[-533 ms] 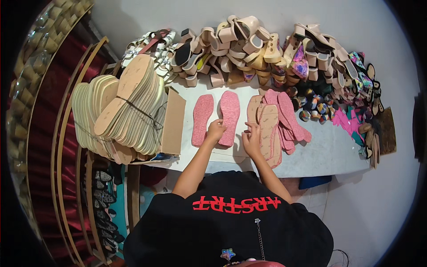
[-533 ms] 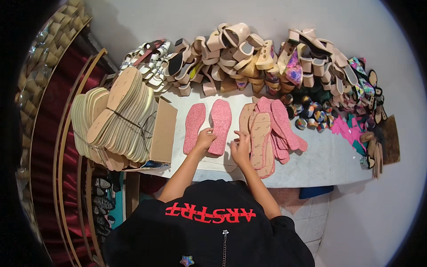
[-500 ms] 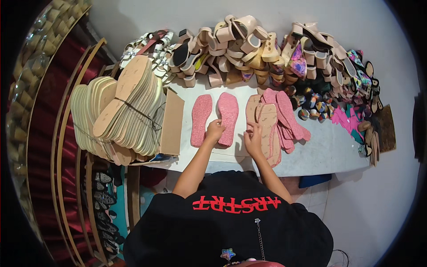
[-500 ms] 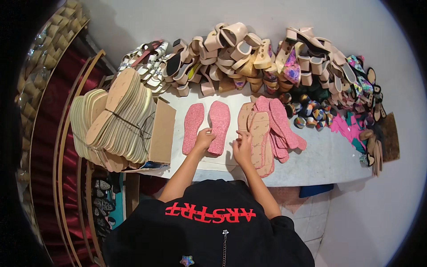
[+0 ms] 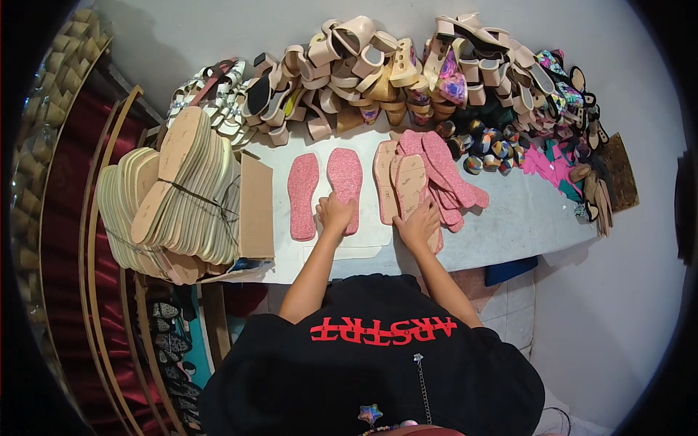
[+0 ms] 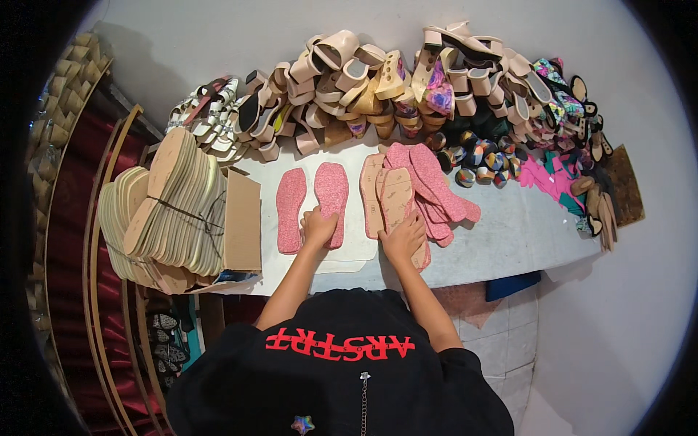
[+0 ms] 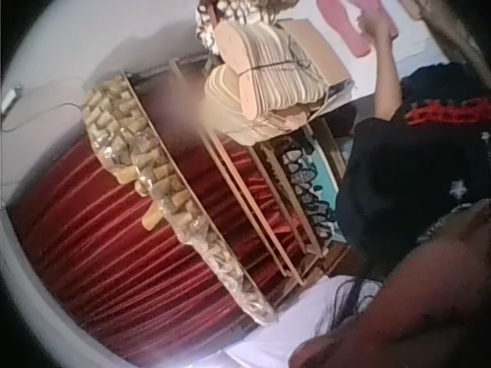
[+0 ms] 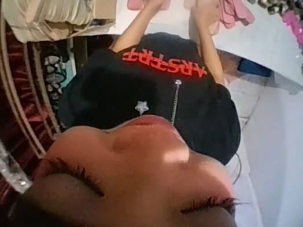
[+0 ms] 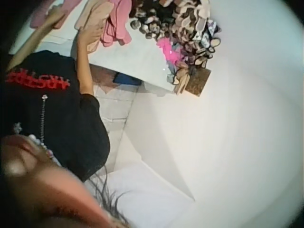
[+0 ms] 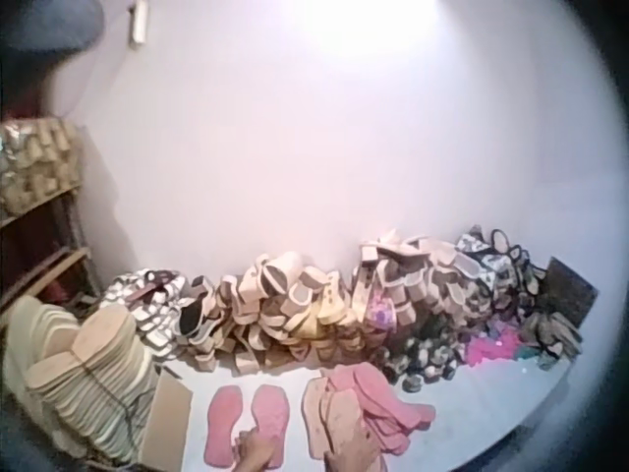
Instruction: Inspecting and sorting various shoe components including insoles and outsoles.
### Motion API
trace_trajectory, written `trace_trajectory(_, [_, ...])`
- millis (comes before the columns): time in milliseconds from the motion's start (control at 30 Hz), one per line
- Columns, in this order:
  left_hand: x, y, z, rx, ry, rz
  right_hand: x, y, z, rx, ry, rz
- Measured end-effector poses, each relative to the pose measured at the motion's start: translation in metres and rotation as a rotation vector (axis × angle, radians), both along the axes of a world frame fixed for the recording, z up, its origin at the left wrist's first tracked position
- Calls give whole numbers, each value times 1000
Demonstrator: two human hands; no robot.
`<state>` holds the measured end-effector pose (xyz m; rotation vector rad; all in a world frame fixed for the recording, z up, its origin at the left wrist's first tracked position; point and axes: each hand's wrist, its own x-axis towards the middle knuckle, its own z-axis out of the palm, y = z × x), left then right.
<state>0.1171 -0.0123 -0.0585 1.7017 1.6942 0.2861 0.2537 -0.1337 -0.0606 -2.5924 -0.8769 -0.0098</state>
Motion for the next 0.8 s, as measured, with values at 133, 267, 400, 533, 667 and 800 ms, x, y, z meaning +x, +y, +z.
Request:
trace_trajectory(133, [20, -18, 2, 263, 14, 113, 15, -5, -5, -68, 1, 60])
trace_trajectory(267, [41, -27, -8, 293, -240, -9, 34, -9, -9, -89, 58, 84])
trace_trajectory(400, [58, -32, -26, -152, -744, -290, 52, -16, -13, 252, 26, 217])
trace_trajectory(533, [71, -43, -17, -565, -975, -214, 60, -10, -3, 565, 988, 427])
trace_trajectory(667, [73, -49, 12, -457, -1050, -218, 49, -5, 3, 546, 1026, 580])
trace_trajectory(800, [62, -42, 6, -388, -1223, -100, 32, 5, 12, 689, 1052, 597])
